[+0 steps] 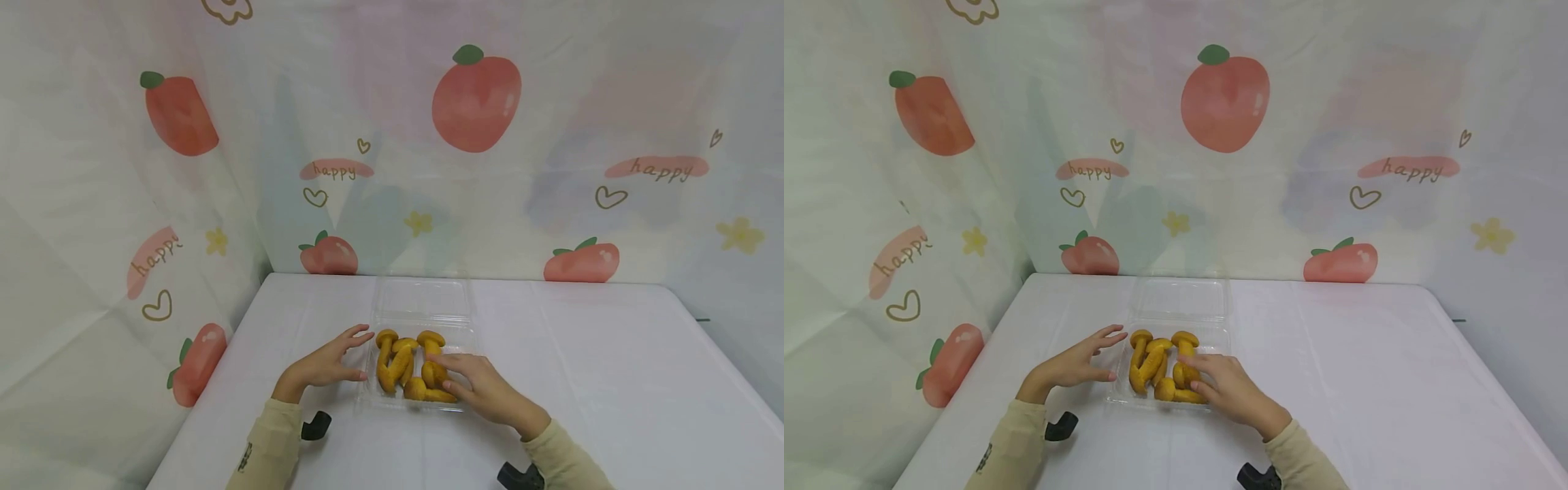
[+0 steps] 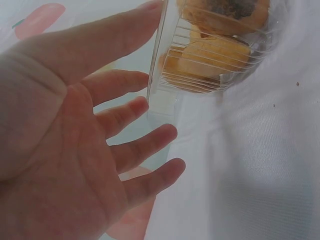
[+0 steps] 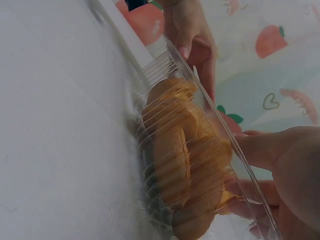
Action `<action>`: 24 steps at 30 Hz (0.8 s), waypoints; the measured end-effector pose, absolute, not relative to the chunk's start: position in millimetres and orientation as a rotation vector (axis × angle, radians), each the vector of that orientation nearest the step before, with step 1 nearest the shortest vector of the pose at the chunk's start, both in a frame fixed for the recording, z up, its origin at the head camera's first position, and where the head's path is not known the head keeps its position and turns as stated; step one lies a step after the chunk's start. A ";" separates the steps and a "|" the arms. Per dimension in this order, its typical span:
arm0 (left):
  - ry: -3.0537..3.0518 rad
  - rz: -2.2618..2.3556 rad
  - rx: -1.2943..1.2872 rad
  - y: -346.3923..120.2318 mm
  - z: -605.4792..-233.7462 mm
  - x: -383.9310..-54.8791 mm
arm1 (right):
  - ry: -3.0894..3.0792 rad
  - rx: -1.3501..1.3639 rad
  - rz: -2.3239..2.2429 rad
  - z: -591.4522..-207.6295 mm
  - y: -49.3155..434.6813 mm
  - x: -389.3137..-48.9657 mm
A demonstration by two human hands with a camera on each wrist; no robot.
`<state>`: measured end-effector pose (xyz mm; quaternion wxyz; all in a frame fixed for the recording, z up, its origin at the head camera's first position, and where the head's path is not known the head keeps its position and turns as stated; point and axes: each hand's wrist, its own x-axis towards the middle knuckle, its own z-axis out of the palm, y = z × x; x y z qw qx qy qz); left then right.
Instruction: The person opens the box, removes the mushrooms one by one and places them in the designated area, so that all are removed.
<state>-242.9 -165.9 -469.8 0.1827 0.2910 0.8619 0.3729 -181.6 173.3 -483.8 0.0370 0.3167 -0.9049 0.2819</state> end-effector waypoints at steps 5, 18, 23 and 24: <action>2.418 1.055 0.815 -165.3 -468.6 -242.3 | -2.789 0.990 0.818 -484.1 172.0 -179.9; 2.405 1.065 0.819 -165.5 -468.7 -243.3 | -2.841 1.048 0.687 -477.4 169.7 -179.3; 2.396 1.069 0.817 -166.0 -470.2 -243.7 | -2.877 1.063 0.707 -475.7 170.6 -179.1; 2.394 1.069 0.820 -166.2 -470.6 -243.9 | -2.883 1.065 0.719 -475.8 170.6 -179.0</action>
